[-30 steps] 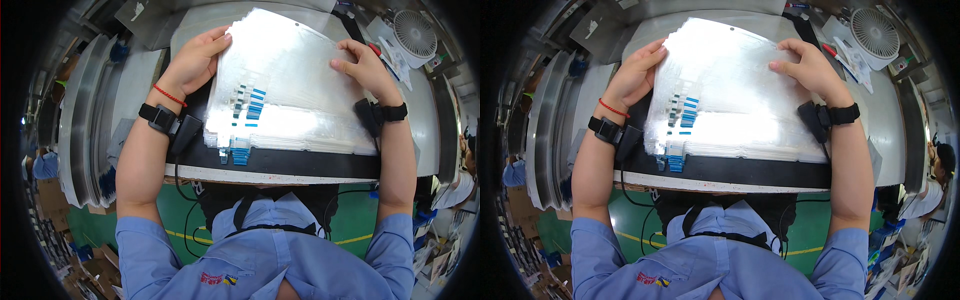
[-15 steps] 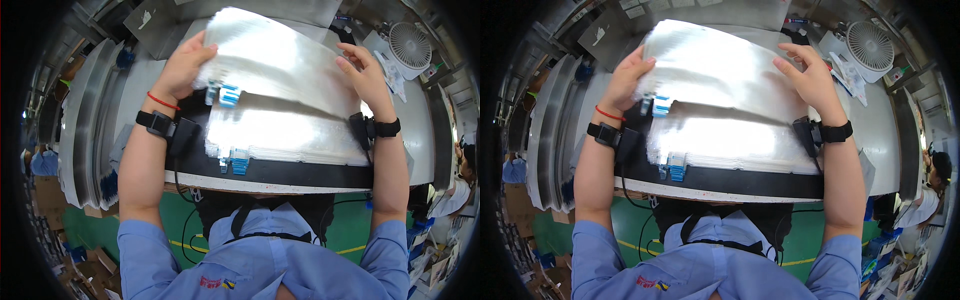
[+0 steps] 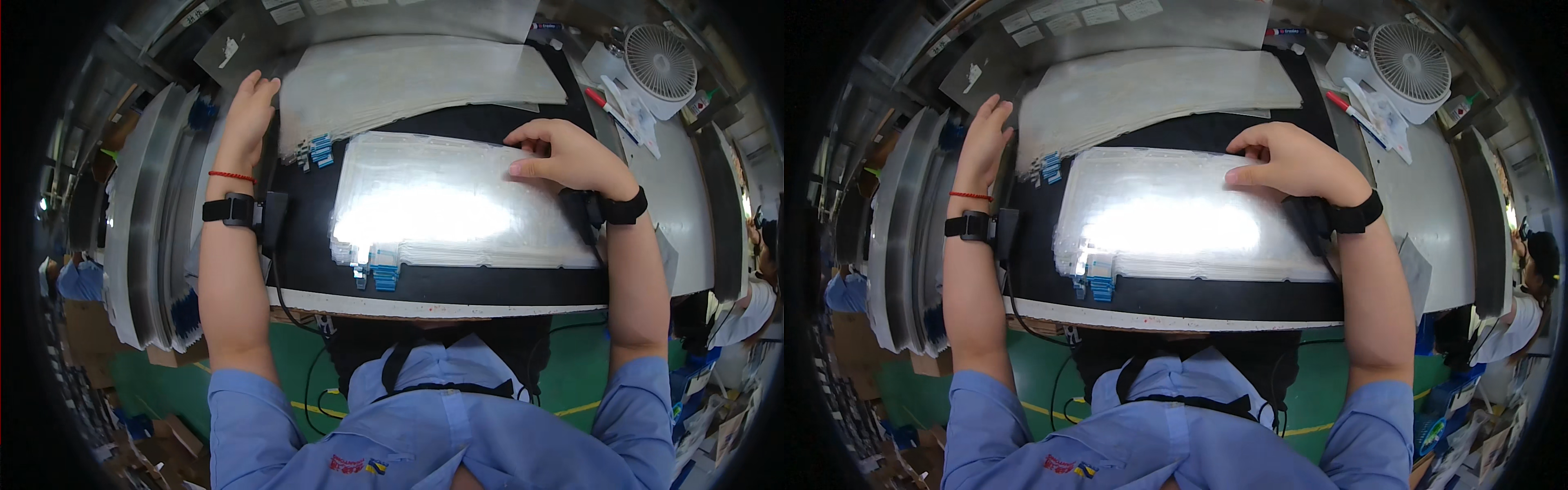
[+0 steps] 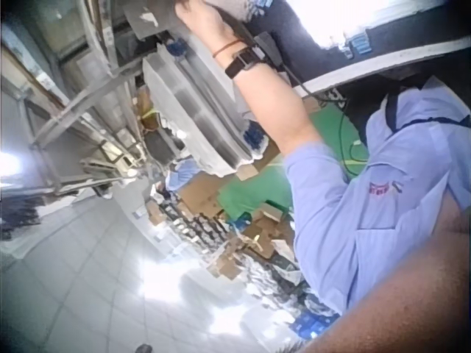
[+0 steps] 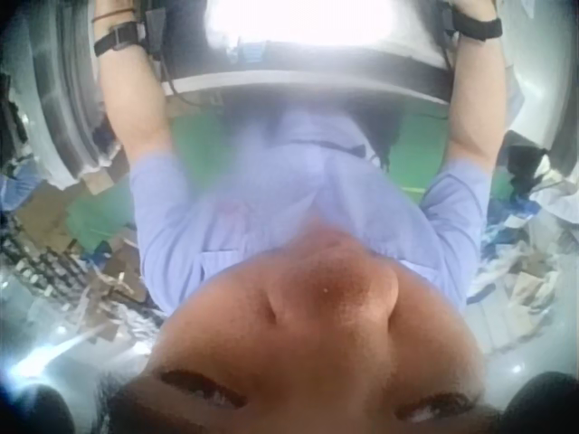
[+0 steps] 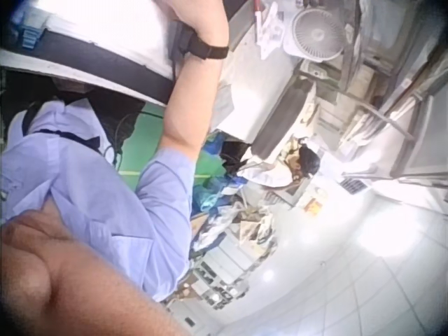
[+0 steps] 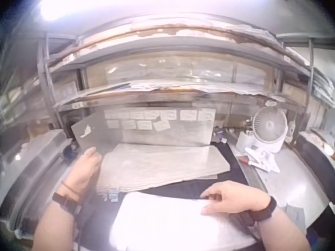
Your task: The recorder is sorting and inspecting clear plastic electronic membrane components at a factory workbench.
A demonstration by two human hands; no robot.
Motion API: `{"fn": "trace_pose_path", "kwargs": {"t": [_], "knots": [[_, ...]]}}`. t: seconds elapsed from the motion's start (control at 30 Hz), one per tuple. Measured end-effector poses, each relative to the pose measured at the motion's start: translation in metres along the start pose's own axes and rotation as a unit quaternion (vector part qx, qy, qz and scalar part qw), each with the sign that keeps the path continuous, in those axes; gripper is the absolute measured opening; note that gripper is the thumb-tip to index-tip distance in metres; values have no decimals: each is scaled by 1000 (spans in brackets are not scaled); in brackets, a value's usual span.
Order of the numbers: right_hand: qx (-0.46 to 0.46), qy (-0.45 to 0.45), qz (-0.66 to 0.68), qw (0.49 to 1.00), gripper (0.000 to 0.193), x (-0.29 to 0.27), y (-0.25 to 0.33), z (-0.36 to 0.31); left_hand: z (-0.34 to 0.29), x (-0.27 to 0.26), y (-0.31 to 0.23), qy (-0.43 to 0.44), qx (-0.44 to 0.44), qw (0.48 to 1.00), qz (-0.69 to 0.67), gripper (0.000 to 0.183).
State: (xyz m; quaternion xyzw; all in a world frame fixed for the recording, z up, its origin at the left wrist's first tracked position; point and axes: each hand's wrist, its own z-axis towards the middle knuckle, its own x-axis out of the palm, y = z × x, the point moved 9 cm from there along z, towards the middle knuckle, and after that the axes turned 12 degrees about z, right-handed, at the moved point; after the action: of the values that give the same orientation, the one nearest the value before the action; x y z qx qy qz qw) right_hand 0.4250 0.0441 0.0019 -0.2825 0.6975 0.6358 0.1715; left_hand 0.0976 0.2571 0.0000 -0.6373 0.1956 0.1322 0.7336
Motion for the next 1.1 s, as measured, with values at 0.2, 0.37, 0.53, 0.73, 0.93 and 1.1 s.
{"fn": "trace_pose_path", "kwargs": {"t": [0.2,0.37,0.53,0.73,0.93,1.1], "knots": [[-60,-22,-22,998,31,-1,9,-2,-25,45,-27,230,53,955,-180,54],[-80,-39,88,992,25,-10,8,-4,-76,95,-50,424,72,869,-245,50],[-75,-80,68,992,22,-19,4,-2,-79,105,-60,416,98,870,-246,50],[-73,-101,73,990,21,-21,3,0,-72,103,-54,375,64,892,-245,45],[-92,-121,55,987,24,-24,9,-2,-68,104,-41,364,46,907,-206,41],[-355,-250,69,898,35,-60,70,-35,-63,109,-27,350,26,920,-172,39]]}}
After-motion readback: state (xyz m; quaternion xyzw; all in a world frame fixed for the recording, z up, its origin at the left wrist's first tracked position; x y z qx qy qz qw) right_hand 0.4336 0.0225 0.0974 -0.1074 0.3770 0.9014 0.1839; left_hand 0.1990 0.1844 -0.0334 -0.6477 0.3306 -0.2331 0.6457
